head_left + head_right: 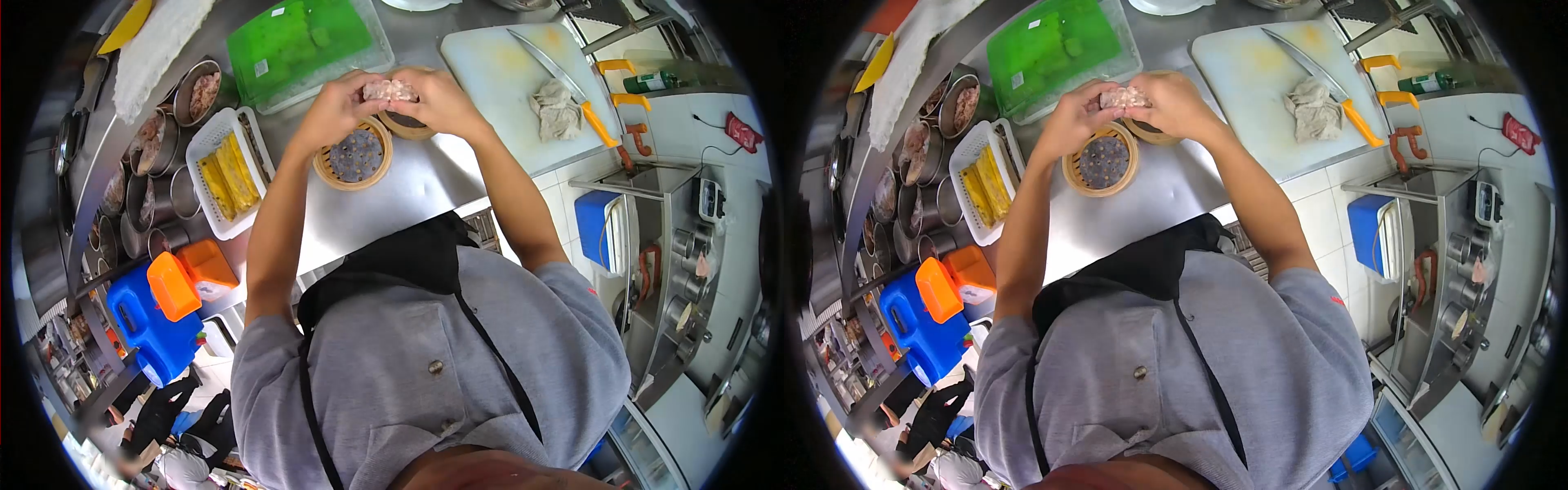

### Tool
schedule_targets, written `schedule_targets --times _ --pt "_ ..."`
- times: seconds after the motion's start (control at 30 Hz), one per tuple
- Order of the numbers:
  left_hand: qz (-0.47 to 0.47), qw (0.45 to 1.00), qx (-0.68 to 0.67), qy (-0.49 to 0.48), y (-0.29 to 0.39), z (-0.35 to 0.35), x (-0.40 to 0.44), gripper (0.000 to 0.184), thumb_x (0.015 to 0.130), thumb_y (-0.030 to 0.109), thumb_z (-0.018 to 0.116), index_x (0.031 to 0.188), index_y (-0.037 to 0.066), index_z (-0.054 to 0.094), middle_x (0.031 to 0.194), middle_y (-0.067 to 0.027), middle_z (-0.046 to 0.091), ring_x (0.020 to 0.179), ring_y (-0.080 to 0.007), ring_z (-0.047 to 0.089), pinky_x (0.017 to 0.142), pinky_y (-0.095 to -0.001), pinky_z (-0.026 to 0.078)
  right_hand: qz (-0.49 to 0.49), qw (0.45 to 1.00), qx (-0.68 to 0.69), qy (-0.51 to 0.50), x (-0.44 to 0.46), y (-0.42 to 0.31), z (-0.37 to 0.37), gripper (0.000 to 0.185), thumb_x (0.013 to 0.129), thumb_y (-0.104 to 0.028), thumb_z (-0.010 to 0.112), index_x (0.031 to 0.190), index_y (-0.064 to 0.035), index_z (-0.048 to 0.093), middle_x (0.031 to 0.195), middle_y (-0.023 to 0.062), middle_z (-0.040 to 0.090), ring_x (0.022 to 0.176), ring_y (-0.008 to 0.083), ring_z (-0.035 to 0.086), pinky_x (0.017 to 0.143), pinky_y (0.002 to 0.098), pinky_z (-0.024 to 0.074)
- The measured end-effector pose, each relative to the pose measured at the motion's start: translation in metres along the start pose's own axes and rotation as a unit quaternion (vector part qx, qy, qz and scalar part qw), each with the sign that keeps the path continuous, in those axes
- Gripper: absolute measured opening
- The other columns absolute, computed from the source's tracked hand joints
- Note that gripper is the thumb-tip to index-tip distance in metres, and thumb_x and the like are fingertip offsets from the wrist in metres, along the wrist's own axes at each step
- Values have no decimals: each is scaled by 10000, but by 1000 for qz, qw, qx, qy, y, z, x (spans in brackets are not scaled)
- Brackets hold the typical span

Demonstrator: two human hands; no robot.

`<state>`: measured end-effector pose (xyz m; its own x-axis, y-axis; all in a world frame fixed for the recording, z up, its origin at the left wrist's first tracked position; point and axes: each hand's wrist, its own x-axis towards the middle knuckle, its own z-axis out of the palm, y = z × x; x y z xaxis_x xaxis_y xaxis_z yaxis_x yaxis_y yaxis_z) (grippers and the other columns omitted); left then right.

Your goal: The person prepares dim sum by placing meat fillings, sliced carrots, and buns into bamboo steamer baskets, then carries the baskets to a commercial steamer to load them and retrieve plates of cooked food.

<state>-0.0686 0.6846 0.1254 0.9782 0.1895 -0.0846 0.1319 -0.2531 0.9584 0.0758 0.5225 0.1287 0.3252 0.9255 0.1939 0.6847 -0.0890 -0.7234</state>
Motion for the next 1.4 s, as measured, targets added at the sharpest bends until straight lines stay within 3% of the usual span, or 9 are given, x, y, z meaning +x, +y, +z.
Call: schedule_targets --times 0.07,0.27,0.6,0.77,0.9,1.0,1.07,1.17,1.4 --pt "81 984 147 65 11 6 -14 408 839 88 702 1199 -46 565 1062 -113 626 934 -187 618 839 -303 500 -34 999 -10 18 -3 -1 7 350 794 -259 729 1028 -10 653 857 199 672 764 353 648 737 393 509" --pt "105 956 193 197 13 18 -45 336 823 114 699 1113 -27 604 968 -168 630 751 -282 635 691 -355 511 -50 998 -28 35 -3 -10 32 369 777 -268 743 1019 -6 648 832 196 670 767 376 645 711 415 506" --pt "44 920 210 328 -5 35 -82 352 786 99 743 1087 -24 609 894 -151 614 665 -258 586 628 -342 485 -108 994 6 14 2 -22 66 359 755 -207 759 1015 10 636 878 202 670 775 378 649 690 418 512" --pt "14 883 207 420 -9 43 -87 311 786 101 737 1043 -19 609 910 -169 616 691 -296 625 636 -369 510 -36 998 31 45 0 -28 70 385 736 -282 765 949 11 635 873 215 666 792 384 648 698 448 508" --pt "18 903 144 404 -26 42 -99 338 769 127 762 1032 -19 609 885 -161 619 676 -284 614 624 -360 500 -14 1000 17 -4 4 -31 52 377 719 -314 775 930 -24 658 851 186 667 775 366 648 733 434 517" --pt "-9 930 131 343 -34 39 -111 361 729 171 797 1020 22 643 1001 -149 616 897 -302 586 775 -387 473 -84 995 -16 -52 13 -15 52 336 710 -301 783 934 -74 678 1036 164 645 962 336 615 826 418 507" --pt "-16 868 358 344 -43 46 -120 389 693 219 817 1033 86 682 1193 -138 550 1146 -353 434 946 -459 361 -157 978 -91 -107 7 -3 65 369 673 -257 815 976 -91 685 1291 135 521 1210 326 471 949 429 444" --pt "-41 864 359 350 -61 53 -117 400 674 248 821 1041 135 708 1323 -125 455 1228 -389 305 1005 -510 261 -160 968 -104 -163 9 2 86 392 663 -233 814 1011 -103 688 1404 121 384 1305 380 312 1025 455 384" --pt "-65 851 355 381 -50 43 -105 401 700 283 806 1045 102 710 1288 -144 506 1174 -362 397 987 -482 295 -187 968 -124 -109 13 10 93 539 679 -245 812 1178 -132 643 1389 154 400 1288 392 342 1042 456 372"
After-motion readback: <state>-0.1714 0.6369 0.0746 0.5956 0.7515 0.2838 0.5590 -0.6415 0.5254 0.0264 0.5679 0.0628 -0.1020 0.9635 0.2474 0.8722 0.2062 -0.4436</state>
